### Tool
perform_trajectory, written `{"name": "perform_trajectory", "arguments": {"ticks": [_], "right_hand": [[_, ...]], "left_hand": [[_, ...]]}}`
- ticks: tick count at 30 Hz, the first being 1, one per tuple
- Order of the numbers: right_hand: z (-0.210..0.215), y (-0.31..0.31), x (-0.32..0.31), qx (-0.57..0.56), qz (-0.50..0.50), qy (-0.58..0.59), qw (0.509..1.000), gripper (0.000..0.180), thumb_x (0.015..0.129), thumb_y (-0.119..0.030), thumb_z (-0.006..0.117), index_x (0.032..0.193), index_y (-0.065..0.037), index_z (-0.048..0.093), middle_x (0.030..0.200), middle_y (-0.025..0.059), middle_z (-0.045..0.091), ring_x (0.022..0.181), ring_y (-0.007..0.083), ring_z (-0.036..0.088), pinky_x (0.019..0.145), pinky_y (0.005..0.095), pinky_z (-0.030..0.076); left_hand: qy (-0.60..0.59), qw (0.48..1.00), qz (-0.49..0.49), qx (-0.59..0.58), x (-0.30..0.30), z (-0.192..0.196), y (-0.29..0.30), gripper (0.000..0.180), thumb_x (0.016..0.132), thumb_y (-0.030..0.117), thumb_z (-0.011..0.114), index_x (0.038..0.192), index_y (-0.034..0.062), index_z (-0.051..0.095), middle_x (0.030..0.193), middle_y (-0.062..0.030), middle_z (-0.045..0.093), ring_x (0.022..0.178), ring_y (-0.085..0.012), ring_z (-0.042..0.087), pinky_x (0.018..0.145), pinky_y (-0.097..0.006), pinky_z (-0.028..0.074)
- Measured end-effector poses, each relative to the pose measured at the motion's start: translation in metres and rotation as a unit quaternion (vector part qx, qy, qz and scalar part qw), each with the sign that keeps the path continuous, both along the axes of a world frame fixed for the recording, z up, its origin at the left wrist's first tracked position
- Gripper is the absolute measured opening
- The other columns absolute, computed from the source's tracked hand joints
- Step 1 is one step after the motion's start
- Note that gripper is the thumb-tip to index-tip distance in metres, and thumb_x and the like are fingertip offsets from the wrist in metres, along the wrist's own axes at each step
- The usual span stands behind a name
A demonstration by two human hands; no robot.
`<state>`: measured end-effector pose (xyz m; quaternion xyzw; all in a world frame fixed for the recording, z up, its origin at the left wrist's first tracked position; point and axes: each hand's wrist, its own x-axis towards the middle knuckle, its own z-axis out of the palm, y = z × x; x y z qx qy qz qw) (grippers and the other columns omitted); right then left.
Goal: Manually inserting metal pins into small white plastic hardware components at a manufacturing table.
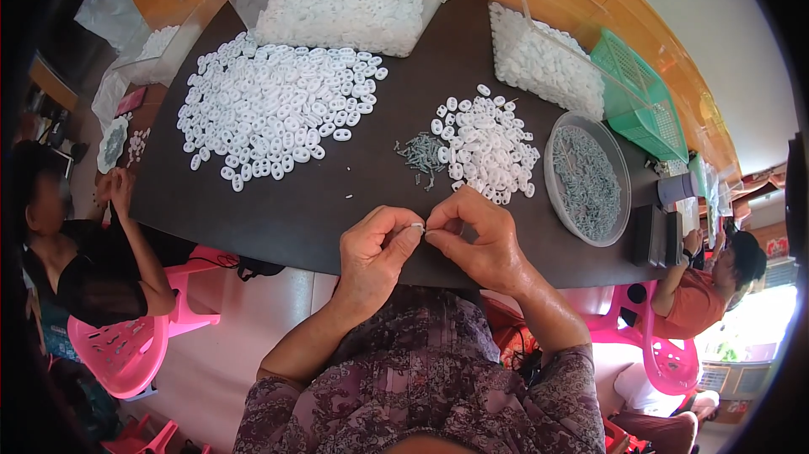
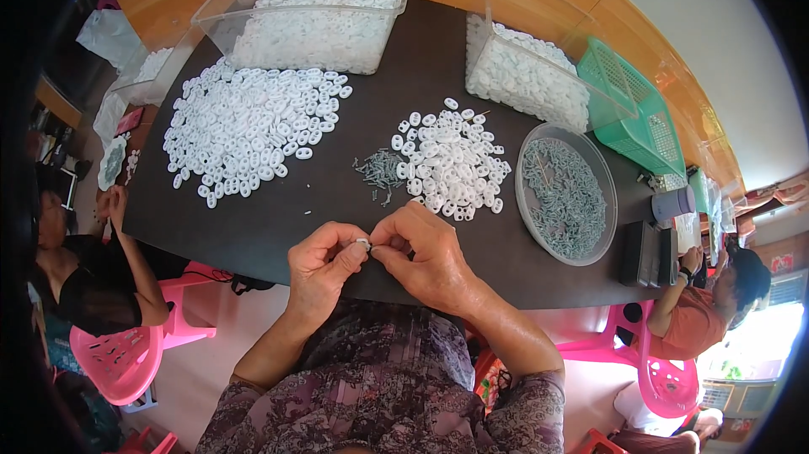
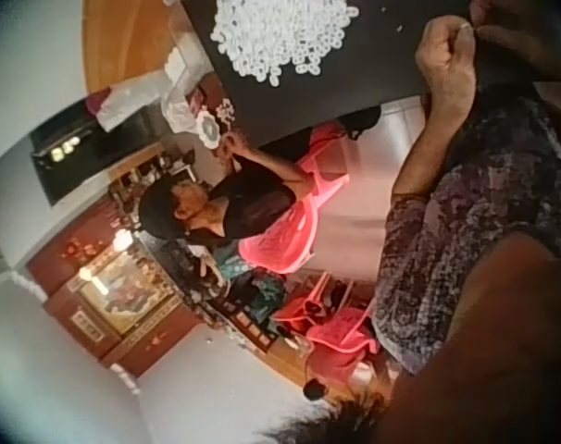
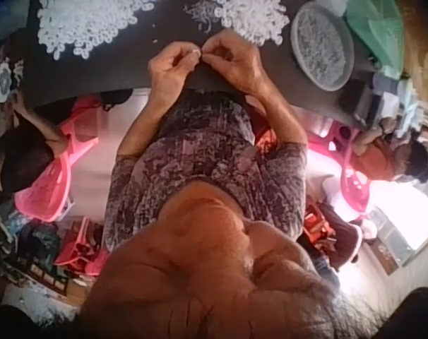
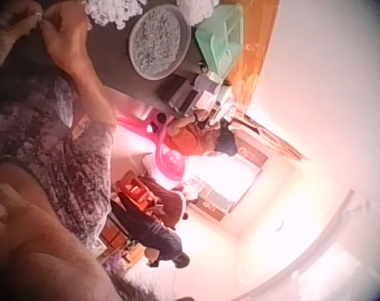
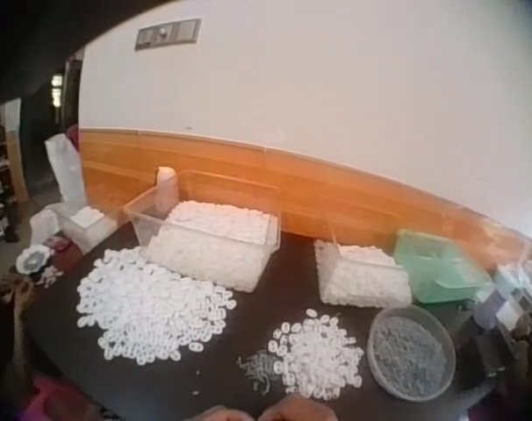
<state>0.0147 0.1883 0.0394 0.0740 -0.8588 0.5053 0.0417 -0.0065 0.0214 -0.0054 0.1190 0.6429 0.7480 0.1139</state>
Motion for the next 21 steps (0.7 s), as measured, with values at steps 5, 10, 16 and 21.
{"name": "perform_trajectory", "arguments": {"ticks": [5,10,16,21], "right_hand": [[-0.0005,0.0008,0.0000,0.005,-0.001,0.003,1.000,0.014,0.072,0.002,0.071,0.083,-0.002,0.062,0.077,0.0037,0.057,0.068,0.0121,0.056,0.062,0.0259,0.046],[-0.0016,0.0012,-0.0001,0.007,0.002,0.007,1.000,0.015,0.072,0.002,0.071,0.083,-0.002,0.062,0.077,0.0038,0.057,0.068,0.0123,0.056,0.062,0.0259,0.046],[-0.0037,0.0007,-0.0003,0.003,0.011,0.026,1.000,0.016,0.073,0.004,0.069,0.085,-0.003,0.061,0.077,0.0050,0.053,0.064,0.0127,0.054,0.055,0.0256,0.045],[-0.0020,0.0001,0.0008,0.002,-0.003,0.001,1.000,0.015,0.072,0.003,0.071,0.083,-0.002,0.063,0.078,0.0042,0.058,0.069,0.0125,0.057,0.062,0.0259,0.046]], "left_hand": [[0.004,1.000,-0.001,-0.004,0.0002,-0.0006,-0.0002,0.006,0.087,0.005,0.063,0.089,-0.0009,0.064,0.078,-0.0006,0.058,0.066,-0.0053,0.049,0.058,-0.021,0.041],[0.008,1.000,-0.002,-0.011,0.0007,-0.0009,-0.0002,0.006,0.087,0.005,0.063,0.089,-0.0009,0.063,0.078,-0.0011,0.058,0.065,-0.0057,0.050,0.058,-0.021,0.041],[0.011,1.000,-0.006,-0.012,0.0007,-0.0015,-0.0009,0.007,0.087,0.006,0.063,0.088,-0.0010,0.063,0.077,-0.0007,0.058,0.064,-0.0053,0.049,0.057,-0.021,0.040],[0.005,1.000,-0.009,-0.009,0.0008,-0.0018,-0.0014,0.007,0.087,0.006,0.063,0.088,-0.0009,0.063,0.076,-0.0005,0.057,0.064,-0.0052,0.048,0.057,-0.021,0.040]]}}
